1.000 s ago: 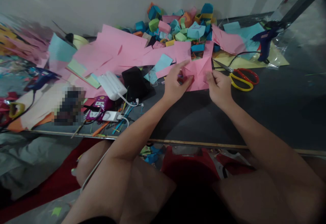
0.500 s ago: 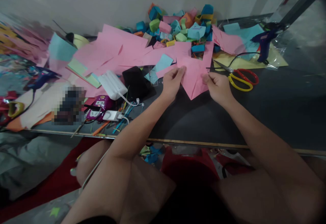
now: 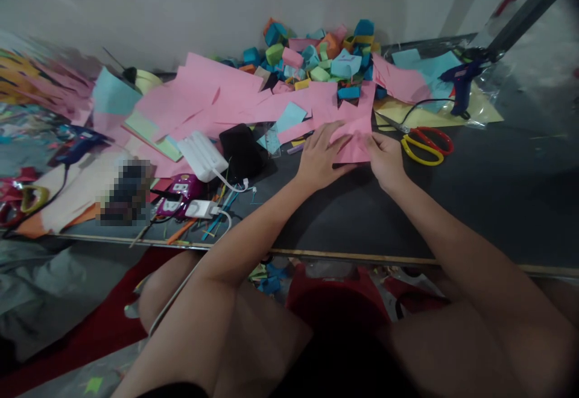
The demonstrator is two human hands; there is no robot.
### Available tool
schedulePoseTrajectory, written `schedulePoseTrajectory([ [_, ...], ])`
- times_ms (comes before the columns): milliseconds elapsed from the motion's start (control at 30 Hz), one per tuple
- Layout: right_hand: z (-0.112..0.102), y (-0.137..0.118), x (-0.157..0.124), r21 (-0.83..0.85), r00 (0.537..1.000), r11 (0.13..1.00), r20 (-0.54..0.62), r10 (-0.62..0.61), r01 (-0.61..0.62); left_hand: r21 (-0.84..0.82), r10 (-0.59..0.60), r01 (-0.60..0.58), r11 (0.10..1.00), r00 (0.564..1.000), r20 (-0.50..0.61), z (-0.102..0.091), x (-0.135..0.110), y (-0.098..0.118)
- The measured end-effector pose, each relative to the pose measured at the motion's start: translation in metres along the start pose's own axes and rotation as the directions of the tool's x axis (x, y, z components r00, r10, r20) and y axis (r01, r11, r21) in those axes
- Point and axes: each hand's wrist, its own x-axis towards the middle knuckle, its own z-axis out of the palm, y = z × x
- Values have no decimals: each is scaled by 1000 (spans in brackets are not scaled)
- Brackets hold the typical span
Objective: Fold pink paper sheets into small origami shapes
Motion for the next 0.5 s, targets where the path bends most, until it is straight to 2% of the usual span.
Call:
schedulePoseTrajectory([
  [100, 3, 3, 1, 101, 998, 994, -28, 51, -48, 49, 25, -24, 999, 1000, -19, 9, -2, -6],
  [333, 3, 8, 1, 64, 1000, 998, -21, -1, 2, 5, 36, -36, 999, 998, -52, 10, 0, -7],
  [500, 5, 16, 4, 139, 994, 986, -34, 101, -95, -24, 70, -71, 997, 997, -19, 8, -1, -6],
])
